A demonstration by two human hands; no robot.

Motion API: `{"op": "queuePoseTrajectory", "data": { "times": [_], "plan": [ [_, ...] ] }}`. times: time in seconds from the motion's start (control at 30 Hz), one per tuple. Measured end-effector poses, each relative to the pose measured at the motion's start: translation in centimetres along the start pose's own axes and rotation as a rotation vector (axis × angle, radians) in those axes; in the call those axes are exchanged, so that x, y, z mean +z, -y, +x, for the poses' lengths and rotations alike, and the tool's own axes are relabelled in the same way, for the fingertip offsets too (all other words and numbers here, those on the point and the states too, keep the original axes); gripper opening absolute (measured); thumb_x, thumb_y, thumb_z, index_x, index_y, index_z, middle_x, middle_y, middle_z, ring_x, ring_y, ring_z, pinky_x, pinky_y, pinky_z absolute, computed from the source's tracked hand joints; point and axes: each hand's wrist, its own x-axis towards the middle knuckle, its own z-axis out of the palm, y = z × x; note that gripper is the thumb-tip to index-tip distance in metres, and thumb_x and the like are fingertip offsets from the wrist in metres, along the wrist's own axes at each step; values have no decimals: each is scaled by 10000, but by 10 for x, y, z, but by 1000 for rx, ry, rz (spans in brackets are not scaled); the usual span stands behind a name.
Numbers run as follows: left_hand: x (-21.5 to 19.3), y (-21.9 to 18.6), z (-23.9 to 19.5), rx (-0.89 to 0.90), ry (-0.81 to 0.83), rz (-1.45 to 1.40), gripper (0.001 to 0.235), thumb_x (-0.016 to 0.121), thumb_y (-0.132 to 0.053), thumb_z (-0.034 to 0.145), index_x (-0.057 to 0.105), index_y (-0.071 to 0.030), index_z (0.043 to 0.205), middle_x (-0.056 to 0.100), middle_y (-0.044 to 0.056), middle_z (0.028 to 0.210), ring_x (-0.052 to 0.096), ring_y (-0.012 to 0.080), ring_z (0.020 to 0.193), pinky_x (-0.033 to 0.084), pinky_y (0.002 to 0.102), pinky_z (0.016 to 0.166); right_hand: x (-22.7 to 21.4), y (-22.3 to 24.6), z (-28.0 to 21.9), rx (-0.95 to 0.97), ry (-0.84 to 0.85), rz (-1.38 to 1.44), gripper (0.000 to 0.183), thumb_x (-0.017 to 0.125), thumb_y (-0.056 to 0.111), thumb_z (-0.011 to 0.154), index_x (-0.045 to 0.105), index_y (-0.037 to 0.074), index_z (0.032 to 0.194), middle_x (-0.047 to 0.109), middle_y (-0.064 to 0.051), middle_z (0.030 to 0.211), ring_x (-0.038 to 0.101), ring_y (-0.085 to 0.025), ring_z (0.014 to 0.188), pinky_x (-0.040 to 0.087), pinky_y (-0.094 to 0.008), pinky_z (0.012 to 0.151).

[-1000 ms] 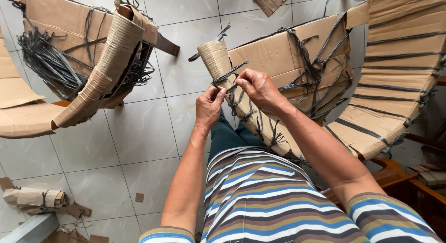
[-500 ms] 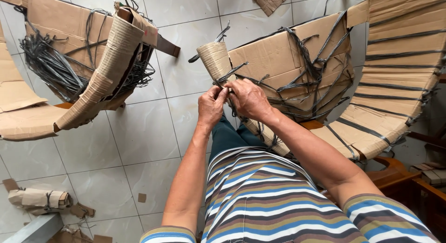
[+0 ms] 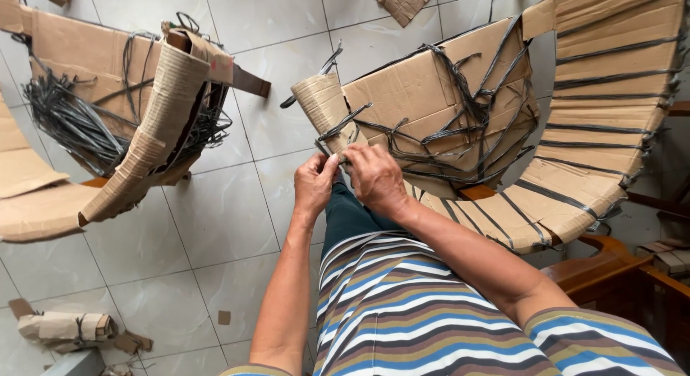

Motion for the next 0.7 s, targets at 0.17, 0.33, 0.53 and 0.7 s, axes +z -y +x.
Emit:
{"op": "queuePoseTrajectory", "data": {
  "times": [0.17, 0.33, 0.53, 0.7],
  "plan": [
    [4, 7, 1, -53, 7, -85, 244, 697, -269, 1001, 756, -79, 860, 733, 69, 670, 677, 108, 651, 568, 276, 621, -4, 12, 4, -16, 27, 16, 344, 620, 200, 931, 599, 143, 1270, 673, -63, 1065, 660, -241, 921, 569, -348, 755],
    [6, 9, -2, -81, 4, -143, 235, 701, -241, 1002, 755, -45, 884, 747, 100, 702, 691, 125, 663, 584, 263, 642, -7, 13, 2, -3, 30, 35, 297, 591, 227, 968, 583, 134, 1250, 654, -83, 1095, 674, -265, 920, 591, -358, 712],
    [5, -7, -8, -117, -18, -188, 234, 720, -245, 991, 760, -35, 896, 750, 101, 732, 700, 122, 666, 601, 251, 648, -7, 8, -6, 31, 59, 125, 244, 547, 120, 987, 605, 121, 1225, 623, -83, 907, 668, -292, 796, 587, -372, 645],
    [9, -19, -8, -95, -52, -179, 232, 713, -264, 993, 768, -63, 891, 745, 76, 715, 694, 95, 640, 595, 221, 625, -13, 1, 0, 102, 25, 221, 290, 502, 105, 1012, 611, 158, 1276, 678, -83, 903, 693, -327, 812, 590, -418, 644]
  ]
}}
